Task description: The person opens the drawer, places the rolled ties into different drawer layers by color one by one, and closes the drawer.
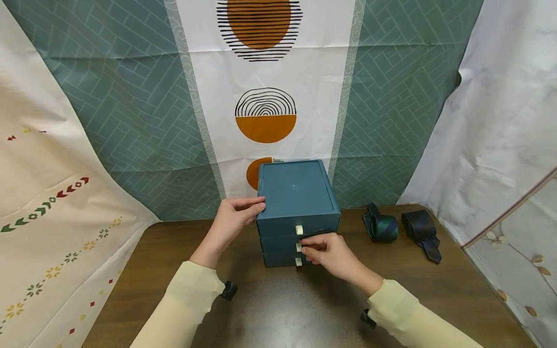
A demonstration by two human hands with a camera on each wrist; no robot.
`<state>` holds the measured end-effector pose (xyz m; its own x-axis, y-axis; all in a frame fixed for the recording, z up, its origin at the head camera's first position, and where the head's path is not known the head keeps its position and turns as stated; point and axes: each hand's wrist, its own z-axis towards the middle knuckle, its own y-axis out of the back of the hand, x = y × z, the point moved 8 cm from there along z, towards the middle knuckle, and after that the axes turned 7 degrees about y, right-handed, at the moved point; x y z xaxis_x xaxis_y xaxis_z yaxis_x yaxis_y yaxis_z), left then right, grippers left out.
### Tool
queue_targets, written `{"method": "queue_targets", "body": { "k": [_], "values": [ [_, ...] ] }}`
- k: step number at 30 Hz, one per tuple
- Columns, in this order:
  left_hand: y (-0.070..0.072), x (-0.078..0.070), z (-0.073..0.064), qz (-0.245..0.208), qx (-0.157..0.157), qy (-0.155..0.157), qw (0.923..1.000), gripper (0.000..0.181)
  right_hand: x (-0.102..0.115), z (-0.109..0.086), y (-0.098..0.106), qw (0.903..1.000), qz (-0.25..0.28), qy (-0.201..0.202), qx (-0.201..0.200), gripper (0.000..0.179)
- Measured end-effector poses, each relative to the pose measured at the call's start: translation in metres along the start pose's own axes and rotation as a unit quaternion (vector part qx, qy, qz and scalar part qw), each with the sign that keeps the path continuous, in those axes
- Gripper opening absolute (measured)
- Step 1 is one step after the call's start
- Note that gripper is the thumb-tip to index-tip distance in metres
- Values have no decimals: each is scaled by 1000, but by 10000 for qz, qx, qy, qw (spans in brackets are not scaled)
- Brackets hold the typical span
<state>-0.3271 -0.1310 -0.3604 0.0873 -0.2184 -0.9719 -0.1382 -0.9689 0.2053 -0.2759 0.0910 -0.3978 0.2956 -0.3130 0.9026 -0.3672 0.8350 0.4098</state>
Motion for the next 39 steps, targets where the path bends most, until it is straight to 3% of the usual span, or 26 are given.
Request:
{"method": "queue_targets", "body": {
  "k": [26, 39],
  "values": [
    [-3, 0, -1, -90, 57, -8, 9999, 35, -3, 3, -7, 9998, -144, 125, -85, 19],
    [-1, 0, 0, -47, 27, -30, 10000, 33, -36, 13, -10, 9991, -315, 220, -176, 17]
  ]
}}
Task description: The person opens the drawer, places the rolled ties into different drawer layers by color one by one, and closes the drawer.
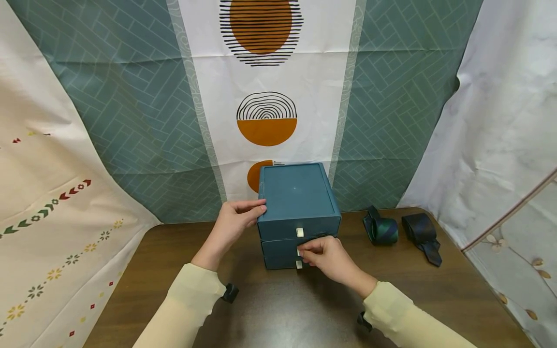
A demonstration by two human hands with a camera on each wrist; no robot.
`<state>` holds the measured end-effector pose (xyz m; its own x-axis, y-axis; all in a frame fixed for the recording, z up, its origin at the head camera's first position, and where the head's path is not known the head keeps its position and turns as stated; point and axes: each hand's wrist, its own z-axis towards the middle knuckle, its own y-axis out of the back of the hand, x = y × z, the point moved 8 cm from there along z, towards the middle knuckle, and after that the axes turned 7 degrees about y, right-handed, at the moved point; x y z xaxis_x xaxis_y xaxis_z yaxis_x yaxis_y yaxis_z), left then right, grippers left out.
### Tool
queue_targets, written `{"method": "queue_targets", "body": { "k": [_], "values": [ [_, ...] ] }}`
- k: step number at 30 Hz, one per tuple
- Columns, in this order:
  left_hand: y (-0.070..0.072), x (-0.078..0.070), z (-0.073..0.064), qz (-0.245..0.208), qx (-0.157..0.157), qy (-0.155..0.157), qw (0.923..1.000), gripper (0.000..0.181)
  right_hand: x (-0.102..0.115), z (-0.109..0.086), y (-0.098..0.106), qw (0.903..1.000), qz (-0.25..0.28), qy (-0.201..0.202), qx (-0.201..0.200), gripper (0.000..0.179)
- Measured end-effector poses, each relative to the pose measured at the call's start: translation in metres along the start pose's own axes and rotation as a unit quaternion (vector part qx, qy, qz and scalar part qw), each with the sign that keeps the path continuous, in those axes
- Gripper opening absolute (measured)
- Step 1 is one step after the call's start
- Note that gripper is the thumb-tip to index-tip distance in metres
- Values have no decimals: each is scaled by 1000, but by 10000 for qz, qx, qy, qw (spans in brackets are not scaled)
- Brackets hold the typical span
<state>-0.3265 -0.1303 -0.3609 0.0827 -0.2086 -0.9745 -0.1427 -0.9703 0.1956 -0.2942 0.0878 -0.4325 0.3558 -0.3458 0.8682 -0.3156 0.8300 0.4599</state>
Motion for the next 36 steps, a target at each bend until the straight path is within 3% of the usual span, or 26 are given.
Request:
{"method": "queue_targets", "body": {
  "k": [12, 36],
  "values": [
    [0, 1, -1, 18, -2, -3, 10000, 33, 5, 0, 0, 9975, -695, 111, 94, 15],
    [0, -1, 0, 7, -20, 23, 10000, 34, 12, -6, -1, 9962, -835, 43, 255, 15]
  ]
}}
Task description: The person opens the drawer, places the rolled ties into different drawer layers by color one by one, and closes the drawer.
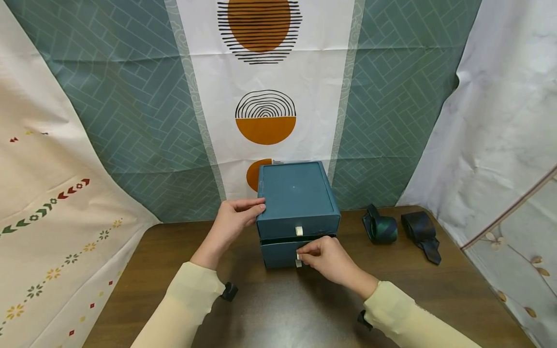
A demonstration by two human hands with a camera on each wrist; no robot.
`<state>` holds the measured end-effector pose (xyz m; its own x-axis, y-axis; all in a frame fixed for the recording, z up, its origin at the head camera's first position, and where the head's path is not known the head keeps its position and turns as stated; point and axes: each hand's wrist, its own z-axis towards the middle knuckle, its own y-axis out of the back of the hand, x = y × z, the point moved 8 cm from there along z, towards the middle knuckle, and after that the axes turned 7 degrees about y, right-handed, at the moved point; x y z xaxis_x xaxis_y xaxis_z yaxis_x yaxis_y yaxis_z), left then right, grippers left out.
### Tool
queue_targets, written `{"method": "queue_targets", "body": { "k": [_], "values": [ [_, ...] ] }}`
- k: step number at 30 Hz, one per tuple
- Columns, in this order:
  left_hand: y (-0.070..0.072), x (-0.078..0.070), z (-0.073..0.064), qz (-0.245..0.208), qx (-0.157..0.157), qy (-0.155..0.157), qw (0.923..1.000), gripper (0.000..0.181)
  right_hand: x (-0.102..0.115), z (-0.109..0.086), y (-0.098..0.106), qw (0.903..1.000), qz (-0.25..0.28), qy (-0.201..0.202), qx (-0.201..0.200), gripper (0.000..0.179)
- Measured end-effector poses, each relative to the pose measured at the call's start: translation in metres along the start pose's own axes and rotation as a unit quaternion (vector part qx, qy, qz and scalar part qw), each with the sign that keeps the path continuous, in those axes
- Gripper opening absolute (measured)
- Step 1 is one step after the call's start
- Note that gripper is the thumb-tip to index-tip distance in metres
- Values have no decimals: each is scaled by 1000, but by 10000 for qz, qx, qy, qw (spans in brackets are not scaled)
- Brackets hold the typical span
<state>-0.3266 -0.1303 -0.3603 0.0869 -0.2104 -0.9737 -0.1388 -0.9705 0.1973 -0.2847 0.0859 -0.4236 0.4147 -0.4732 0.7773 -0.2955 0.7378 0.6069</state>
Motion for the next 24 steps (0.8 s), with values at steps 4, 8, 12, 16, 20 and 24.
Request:
{"method": "queue_targets", "body": {
  "k": [4, 8, 12, 16, 20, 24],
  "values": [
    [0, 0, 0, 13, 2, -18, 10000, 33, 0, -1, 0, 10000, -46, -5, 15, 14],
    [0, 0, 0, 16, -8, -16, 10000, 33, 1, -2, 0, 10000, -20, -12, 29, 15],
    [0, 1, 1, 21, 0, -9, 10000, 33, 2, -4, -1, 9999, 40, -10, 92, 16],
    [0, 1, 1, 8, -3, -17, 10000, 33, 2, -5, -2, 9999, 70, -10, 140, 16],
    [0, 1, 0, -4, -12, -3, 10000, 33, 2, -7, -3, 9999, 117, -4, 95, 16],
    [0, 1, 0, 0, -12, -16, 10000, 33, 2, -8, -3, 9998, 214, 23, 26, 17]
  ]
}}
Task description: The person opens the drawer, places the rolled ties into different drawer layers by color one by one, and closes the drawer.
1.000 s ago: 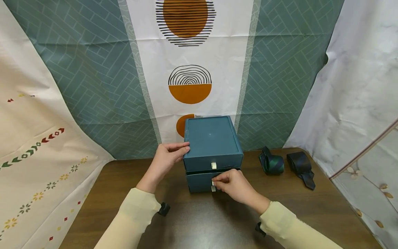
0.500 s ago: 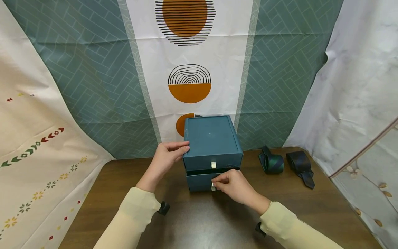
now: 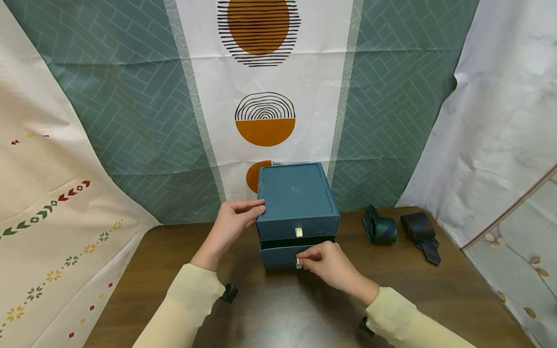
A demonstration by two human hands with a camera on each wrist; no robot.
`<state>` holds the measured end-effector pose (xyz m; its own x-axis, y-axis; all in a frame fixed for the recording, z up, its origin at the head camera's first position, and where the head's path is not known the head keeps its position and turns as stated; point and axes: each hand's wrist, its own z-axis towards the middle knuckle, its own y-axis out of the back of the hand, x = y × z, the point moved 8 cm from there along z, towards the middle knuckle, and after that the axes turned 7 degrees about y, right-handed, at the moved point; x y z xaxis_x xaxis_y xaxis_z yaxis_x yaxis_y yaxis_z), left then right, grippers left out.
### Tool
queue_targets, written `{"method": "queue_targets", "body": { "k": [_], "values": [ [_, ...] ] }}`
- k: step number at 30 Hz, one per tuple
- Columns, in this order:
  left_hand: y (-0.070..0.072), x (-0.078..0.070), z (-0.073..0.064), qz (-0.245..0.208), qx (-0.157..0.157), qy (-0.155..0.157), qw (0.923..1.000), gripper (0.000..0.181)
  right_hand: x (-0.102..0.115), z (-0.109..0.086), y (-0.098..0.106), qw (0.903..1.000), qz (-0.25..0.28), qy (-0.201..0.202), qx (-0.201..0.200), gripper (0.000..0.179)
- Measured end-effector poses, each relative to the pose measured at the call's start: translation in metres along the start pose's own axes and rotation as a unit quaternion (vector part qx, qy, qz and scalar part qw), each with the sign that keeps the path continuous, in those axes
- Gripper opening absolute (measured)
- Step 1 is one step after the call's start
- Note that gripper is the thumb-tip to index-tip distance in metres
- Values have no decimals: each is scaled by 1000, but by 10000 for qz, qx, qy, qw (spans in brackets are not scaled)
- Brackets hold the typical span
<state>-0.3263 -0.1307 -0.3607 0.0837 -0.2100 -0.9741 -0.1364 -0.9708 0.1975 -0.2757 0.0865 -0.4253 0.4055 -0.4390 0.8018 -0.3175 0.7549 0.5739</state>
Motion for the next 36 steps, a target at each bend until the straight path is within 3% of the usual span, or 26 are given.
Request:
{"method": "queue_targets", "body": {
  "k": [9, 16, 22, 31, 36],
  "values": [
    [0, 0, 0, 20, 8, 13, 10000, 34, -1, -2, -1, 9998, 201, -67, -11, 16],
    [1, 0, 0, 29, 9, 16, 10000, 33, -4, -5, -3, 9965, 824, -101, -37, 17],
    [0, 0, 0, 54, 21, 27, 10000, 34, 14, -12, 0, 9921, 1226, -260, 55, 21],
    [1, 0, 0, 52, 24, 12, 10000, 34, 19, -18, 0, 9887, 1459, -351, 5, 21],
    [1, 0, 0, -16, 58, 11, 10000, 33, 9, -18, -5, 9880, 1491, -399, 14, 21]
  ]
}}
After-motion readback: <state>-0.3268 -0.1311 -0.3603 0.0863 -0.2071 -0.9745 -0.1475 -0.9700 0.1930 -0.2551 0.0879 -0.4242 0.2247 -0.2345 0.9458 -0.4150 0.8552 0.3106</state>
